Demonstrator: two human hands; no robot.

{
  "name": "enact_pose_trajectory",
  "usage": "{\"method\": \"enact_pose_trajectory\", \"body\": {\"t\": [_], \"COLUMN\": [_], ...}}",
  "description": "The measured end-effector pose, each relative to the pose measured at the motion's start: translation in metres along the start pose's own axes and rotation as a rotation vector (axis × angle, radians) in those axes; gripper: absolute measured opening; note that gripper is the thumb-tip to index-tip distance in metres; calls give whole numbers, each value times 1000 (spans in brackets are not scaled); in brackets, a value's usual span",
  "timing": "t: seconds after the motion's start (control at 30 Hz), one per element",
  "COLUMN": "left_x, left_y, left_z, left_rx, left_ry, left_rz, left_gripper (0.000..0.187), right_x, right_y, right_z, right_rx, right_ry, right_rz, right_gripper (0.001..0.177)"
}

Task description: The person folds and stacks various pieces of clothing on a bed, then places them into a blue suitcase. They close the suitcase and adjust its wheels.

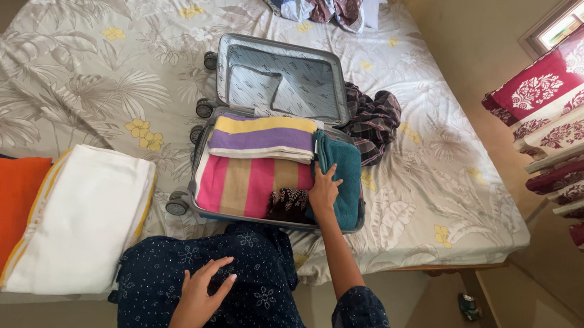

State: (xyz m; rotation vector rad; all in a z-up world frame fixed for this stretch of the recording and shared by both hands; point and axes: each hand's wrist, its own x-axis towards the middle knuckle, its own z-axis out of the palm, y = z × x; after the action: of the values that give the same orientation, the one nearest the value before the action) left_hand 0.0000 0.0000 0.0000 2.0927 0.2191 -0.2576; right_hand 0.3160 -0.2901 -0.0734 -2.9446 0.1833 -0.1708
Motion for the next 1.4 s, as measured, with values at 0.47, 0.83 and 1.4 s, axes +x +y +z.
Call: {"method": "enact_pose_trajectory", "body": {"t": [0.47, 0.83, 1.4], "left_x": [-16, -7, 23], "left_y": [20, 42, 32], "left_z": [-21, -5, 52], "left_rx": [-112, -150, -952], "left_ry": [-42, -74, 40], "left_rz": [13, 190, 257], "left_gripper": [47, 45, 83], "right_x": [-7, -107, -233], "right_y": [93, 77, -60], "right_z": [-150, -226, -184], "right_rx": [787, 1314, 964], "right_ry": [221, 95, -123], "right_rz": [-156, -20, -573], "right_gripper": [76, 76, 76]}}
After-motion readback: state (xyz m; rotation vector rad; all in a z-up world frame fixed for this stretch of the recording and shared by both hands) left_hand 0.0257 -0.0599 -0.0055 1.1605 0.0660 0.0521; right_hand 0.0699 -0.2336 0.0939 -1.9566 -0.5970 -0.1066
